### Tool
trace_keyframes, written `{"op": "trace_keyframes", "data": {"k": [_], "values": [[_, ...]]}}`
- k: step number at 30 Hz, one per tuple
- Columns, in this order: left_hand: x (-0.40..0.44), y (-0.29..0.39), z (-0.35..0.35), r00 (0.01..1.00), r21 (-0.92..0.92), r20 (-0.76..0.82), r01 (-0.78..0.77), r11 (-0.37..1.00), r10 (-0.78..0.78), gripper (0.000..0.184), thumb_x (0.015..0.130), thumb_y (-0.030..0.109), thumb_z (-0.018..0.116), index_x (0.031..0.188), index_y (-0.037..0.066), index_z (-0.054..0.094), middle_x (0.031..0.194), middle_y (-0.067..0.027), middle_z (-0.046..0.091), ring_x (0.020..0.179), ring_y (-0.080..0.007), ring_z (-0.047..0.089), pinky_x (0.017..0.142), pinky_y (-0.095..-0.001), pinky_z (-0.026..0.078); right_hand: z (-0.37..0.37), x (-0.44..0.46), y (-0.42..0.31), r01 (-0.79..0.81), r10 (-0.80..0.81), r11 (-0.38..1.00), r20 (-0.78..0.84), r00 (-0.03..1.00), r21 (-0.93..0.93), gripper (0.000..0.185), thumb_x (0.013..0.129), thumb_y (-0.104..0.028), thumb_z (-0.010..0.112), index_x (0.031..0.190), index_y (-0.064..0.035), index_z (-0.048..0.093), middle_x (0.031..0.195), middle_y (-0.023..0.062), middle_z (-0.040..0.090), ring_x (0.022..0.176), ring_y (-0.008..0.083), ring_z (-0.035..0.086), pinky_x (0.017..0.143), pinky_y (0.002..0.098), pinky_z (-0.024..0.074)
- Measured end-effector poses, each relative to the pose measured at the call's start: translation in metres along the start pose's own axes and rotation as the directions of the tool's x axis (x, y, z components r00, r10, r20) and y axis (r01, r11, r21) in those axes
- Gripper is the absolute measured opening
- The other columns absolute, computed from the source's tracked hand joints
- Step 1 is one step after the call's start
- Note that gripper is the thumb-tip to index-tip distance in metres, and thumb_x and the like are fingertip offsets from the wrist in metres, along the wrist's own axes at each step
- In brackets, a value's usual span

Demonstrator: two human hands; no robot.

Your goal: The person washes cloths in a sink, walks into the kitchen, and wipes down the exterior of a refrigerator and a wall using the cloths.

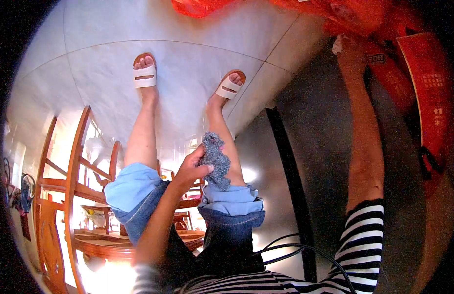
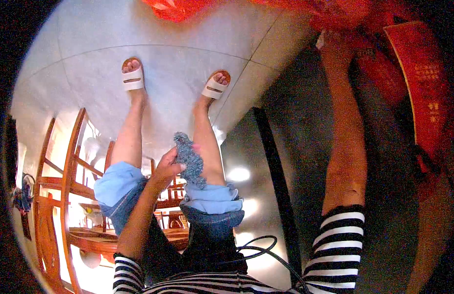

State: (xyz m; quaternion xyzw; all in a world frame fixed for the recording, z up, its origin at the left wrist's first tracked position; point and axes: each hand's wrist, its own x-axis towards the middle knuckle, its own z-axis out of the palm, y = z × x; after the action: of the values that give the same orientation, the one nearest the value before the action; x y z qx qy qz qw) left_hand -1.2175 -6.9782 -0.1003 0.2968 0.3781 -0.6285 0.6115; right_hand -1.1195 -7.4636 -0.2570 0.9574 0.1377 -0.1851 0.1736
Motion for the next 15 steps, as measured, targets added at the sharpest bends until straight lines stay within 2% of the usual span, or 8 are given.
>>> {"op": "trace_keyframes", "data": {"k": [1,3,6,7,8,10,13,15], "values": [[0.0,0.0,-0.002,1.0,0.007,0.003,0.0,1.0,0.0,0.063,0.069,0.017,0.061,0.127,0.0,0.042,0.109,-0.0096,0.058,0.1,-0.0193,0.056,0.091,-0.0343,0.043,0.008,0.002,-0.004,-0.006,0.003,0.991,0.026,1.0,0.137,0.027,0.088,-0.024,0.047,0.102,-0.0033,0.059,0.095,0.0139,0.06,0.087,0.0317,0.058,0.076,0.0427,0.0482],[0.0,0.0,-0.002,1.0,0.008,0.0,0.018,1.0,-0.018,0.063,0.069,0.017,0.062,0.127,0.0,0.042,0.109,-0.0099,0.058,0.101,-0.0199,0.056,0.091,-0.0344,0.043,0.025,-0.008,-0.039,-0.207,0.159,0.969,0.301,0.94,0.135,0.027,0.089,-0.024,0.044,0.092,-0.0016,0.059,0.09,0.0162,0.06,0.084,0.0326,0.059,0.073,0.0439,0.0478],[-0.001,0.0,-0.001,0.998,-0.009,-0.017,0.056,0.998,-0.056,0.064,0.069,0.018,0.062,0.126,-0.001,0.042,0.11,-0.0104,0.057,0.101,-0.0206,0.056,0.092,-0.0347,0.044,0.043,-0.061,-0.112,-0.098,-0.02,0.97,0.473,0.881,0.222,0.031,0.091,-0.026,0.042,0.087,-0.0006,0.059,0.084,0.0192,0.06,0.074,0.0357,0.059,0.069,0.0454,0.0474],[-0.002,0.0,0.0,0.998,-0.013,-0.022,0.055,0.998,-0.055,0.064,0.069,0.018,0.063,0.126,-0.001,0.042,0.11,-0.0105,0.057,0.102,-0.0208,0.056,0.092,-0.0348,0.043,0.057,-0.092,-0.149,-0.26,0.153,0.925,0.354,0.923,0.277,0.032,0.091,-0.027,0.043,0.087,0.0008,0.059,0.083,0.0189,0.06,0.074,0.0343,0.059,0.07,0.0441,0.0478],[-0.002,0.0,0.0,0.998,-0.016,-0.027,0.052,0.999,-0.052,0.064,0.069,0.019,0.064,0.126,-0.001,0.042,0.11,-0.0106,0.057,0.102,-0.0209,0.056,0.092,-0.035,0.043,0.087,-0.121,-0.174,-0.116,-0.024,0.972,0.581,0.814,0.203,0.03,0.089,-0.027,0.045,0.091,-0.0017,0.061,0.091,0.0178,0.06,0.081,0.0337,0.059,0.071,0.0438,0.0487],[0.001,-0.004,-0.005,1.0,-0.069,0.028,0.01,0.998,-0.009,0.065,0.071,0.006,0.056,0.132,-0.002,0.035,0.113,-0.0104,0.055,0.104,-0.018,0.054,0.095,-0.0313,0.04,0.05,-0.14,-0.206,-0.041,-0.177,0.959,0.71,0.681,0.279,0.025,0.088,-0.027,0.048,0.095,-0.0067,0.062,0.1,0.0161,0.058,0.088,0.0341,0.058,0.072,0.0433,0.0495],[-0.002,-0.01,-0.004,1.0,-0.043,0.011,-0.009,0.999,0.01,0.063,0.071,0.01,0.058,0.13,-0.001,0.038,0.112,-0.0102,0.056,0.104,-0.0187,0.055,0.094,-0.0325,0.041,0.012,-0.139,-0.205,-0.086,-0.136,0.965,0.752,0.644,0.248,0.023,0.087,-0.026,0.049,0.097,-0.0112,0.063,0.104,0.0138,0.057,0.091,0.0341,0.057,0.073,0.0432,0.0502],[0.001,-0.012,-0.003,1.0,0.024,-0.011,-0.019,1.0,0.019,0.061,0.071,0.017,0.063,0.126,0.0,0.042,0.111,-0.0101,0.057,0.102,-0.0205,0.056,0.093,-0.0348,0.043,-0.017,-0.113,-0.172,0.029,-0.171,0.978,0.72,0.673,0.205,0.023,0.086,-0.025,0.05,0.098,-0.0102,0.062,0.102,0.0137,0.057,0.091,0.033,0.057,0.073,0.0428,0.0505]]}}
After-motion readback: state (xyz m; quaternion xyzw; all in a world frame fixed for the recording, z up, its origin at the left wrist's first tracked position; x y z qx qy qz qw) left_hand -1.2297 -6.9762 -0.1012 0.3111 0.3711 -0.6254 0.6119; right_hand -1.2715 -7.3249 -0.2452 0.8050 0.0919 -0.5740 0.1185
